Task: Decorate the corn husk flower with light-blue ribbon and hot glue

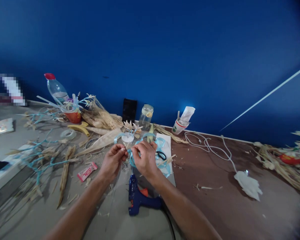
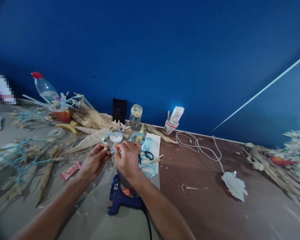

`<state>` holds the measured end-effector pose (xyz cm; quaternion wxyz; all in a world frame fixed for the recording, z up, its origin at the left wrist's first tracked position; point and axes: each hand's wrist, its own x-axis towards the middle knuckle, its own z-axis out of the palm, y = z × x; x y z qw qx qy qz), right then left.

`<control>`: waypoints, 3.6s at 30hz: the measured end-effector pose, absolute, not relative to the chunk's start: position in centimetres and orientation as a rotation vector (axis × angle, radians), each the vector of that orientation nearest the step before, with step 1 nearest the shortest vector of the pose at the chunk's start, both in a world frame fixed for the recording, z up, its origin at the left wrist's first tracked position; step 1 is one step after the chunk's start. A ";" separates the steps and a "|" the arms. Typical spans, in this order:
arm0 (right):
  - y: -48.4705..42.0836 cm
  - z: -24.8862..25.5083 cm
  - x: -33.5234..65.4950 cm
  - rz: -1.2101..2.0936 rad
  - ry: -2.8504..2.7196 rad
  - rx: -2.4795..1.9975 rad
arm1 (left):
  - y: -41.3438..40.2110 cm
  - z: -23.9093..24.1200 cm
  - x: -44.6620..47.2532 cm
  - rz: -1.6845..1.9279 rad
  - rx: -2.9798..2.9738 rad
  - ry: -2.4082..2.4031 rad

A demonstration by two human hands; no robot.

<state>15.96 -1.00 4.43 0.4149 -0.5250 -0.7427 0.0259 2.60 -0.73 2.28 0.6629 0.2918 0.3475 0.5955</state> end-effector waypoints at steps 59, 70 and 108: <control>-0.3 4.5 15.3 1.064 -1.474 -1.108 | -1.1 2.1 3.3 1.474 0.699 0.843; -0.7 4.8 15.4 0.882 -1.567 -1.256 | -1.3 1.6 3.5 1.428 0.879 0.970; 0.0 4.3 16.1 1.020 -1.529 -1.153 | -1.5 1.8 3.4 1.387 0.787 0.870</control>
